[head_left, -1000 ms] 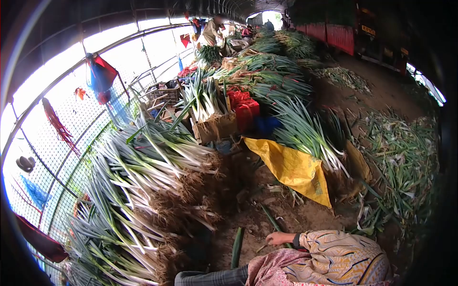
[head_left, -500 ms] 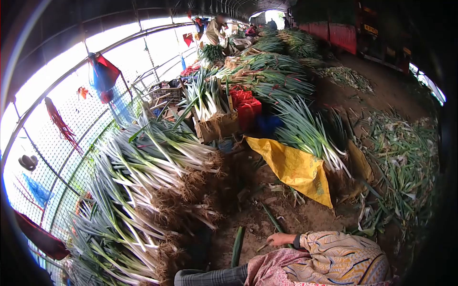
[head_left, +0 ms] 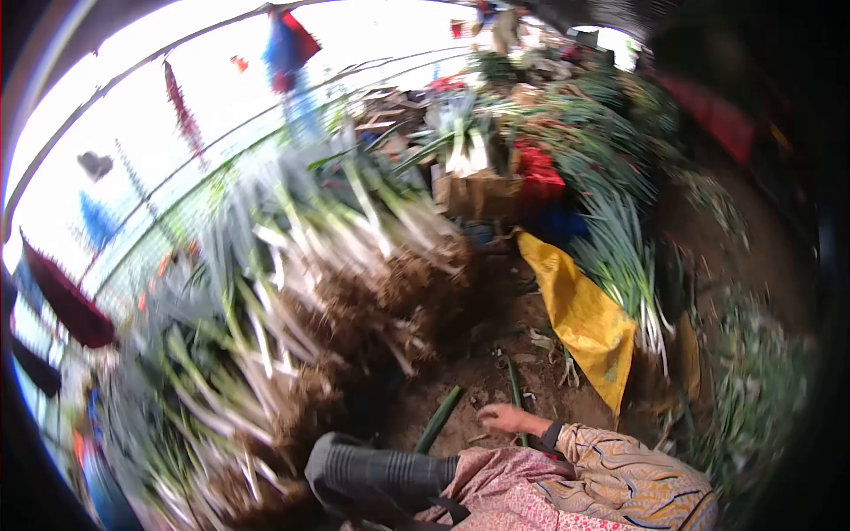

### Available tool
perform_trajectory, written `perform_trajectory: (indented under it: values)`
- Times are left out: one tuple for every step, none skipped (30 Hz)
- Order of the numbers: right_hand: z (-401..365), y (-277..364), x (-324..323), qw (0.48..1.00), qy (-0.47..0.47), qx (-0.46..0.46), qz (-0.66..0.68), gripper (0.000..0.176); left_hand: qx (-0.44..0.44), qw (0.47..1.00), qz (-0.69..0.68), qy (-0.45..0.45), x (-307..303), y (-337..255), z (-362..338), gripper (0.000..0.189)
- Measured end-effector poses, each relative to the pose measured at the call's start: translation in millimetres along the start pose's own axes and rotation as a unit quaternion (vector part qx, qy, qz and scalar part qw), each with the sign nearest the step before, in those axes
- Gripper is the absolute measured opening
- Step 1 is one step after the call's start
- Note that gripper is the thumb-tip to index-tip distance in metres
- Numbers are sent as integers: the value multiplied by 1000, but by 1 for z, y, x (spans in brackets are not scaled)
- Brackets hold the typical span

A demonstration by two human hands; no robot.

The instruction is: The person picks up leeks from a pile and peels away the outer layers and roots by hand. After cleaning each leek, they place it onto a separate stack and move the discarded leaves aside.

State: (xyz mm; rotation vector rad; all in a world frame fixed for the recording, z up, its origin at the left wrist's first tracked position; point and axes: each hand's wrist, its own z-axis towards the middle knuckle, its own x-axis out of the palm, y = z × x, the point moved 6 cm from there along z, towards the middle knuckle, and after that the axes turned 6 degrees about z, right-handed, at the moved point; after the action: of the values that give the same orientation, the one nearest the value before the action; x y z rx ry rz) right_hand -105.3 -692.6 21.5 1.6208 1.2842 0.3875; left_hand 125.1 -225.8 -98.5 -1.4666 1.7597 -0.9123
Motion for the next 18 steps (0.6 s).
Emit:
perform_trajectory:
  values:
    - [8, 23, 1, 999, 7, -51, 9, 36, -9, 1000, -5, -15, 12, -22, -21, 25]
    - [14, 39, 7, 990, 40, -32, 133, 36, -18, 999, -9, -33, 17, -43, -36, 25]
    - [14, 74, 11, 966, 68, -5, 251, 36, 13, 999, -31, -42, 9, -23, -18, 19]
    - [13, 113, 16, 960, 96, -40, 260, 36, 47, 996, -19, -71, 4, -20, -19, 16]
    - [8, 151, 26, 951, 126, -70, 273, 36, 55, 994, -8, -96, -12, 14, -1, 16]
    - [1, 185, 40, 949, 156, -65, 267, 36, 84, 992, 25, -91, -20, 31, 6, 15]
    - [-5, 214, 56, 945, 187, -61, 260, 37, -1, 997, -18, -76, -4, -8, -25, 15]
    - [-10, 234, 76, 938, 235, -76, 245, 37, 50, 992, 38, -109, -22, 30, -6, 15]
    - [-13, 245, 98, 924, 289, -75, 238, 39, 53, 993, 12, -104, -19, 22, -17, 17]
    - [-18, 253, 120, 913, 344, -67, 208, 40, 104, 982, 87, -131, -18, -5, -34, 19]
    - [-21, 256, 143, 898, 399, -61, 176, 40, 68, 986, 78, -135, -19, -5, -42, 19]
    - [-23, 251, 165, 878, 449, -44, 162, 41, 29, 986, 96, -135, -13, -48, -69, 24]
    - [-29, 253, 188, 867, 481, -22, 128, 40, 31, 987, 75, -136, -21, -13, -60, 24]
    - [-32, 253, 207, 855, 510, -11, 98, 39, 10, 987, 67, -144, -20, -41, -78, 25]
    - [-37, 254, 225, 840, 538, 0, 68, 38, 37, 982, 85, -162, -27, -27, -78, 25]
    - [-40, 258, 239, 839, 543, 22, 29, 37, 28, 980, 88, -177, -30, -48, -93, 25]
    - [-39, 262, 249, 836, 548, 39, -11, 36, 17, 979, 89, -185, -35, -43, -99, 23]
    - [-37, 264, 257, 837, 546, 41, -3, 36, -37, 981, 66, -180, -38, -59, -113, 21]
